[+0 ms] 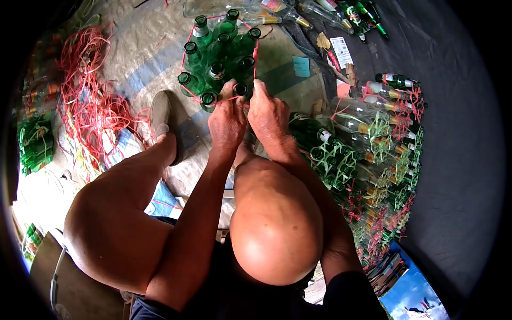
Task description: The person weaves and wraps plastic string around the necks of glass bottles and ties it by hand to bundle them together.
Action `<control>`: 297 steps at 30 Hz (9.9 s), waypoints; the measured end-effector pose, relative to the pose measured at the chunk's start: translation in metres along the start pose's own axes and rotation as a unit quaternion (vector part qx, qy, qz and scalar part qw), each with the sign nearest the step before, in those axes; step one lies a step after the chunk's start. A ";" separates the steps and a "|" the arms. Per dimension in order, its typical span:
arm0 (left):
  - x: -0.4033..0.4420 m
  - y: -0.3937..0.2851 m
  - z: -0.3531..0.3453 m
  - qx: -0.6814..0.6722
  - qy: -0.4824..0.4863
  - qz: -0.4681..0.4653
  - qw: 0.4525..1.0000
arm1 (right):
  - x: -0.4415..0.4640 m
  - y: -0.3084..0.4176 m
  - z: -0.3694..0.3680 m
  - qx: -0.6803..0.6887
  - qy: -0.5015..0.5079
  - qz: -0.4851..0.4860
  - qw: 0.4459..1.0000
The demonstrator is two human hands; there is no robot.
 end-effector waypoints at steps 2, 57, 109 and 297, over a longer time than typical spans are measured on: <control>-0.001 -0.001 0.000 -0.006 0.033 0.033 0.999 | 0.000 0.002 0.000 0.010 0.005 0.002 1.000; -0.013 0.022 -0.015 -0.061 0.065 0.078 0.993 | 0.042 0.107 0.006 -0.255 0.260 0.273 0.890; -0.024 -0.005 0.017 -0.151 -0.121 0.143 0.971 | 0.053 0.074 0.007 -0.107 0.205 0.185 0.955; -0.008 0.012 0.000 -0.175 -0.030 0.073 0.982 | 0.087 0.095 -0.003 -0.272 0.288 0.293 0.870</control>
Point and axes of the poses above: each hand's wrist, its own x-axis towards the middle knuckle, its own z-axis out of the back of the hand, y = z × x, the point moved 5 cm from there along x, towards the middle knuckle, and after that the axes turned 13 degrees about -z, right-handed, at the moved point
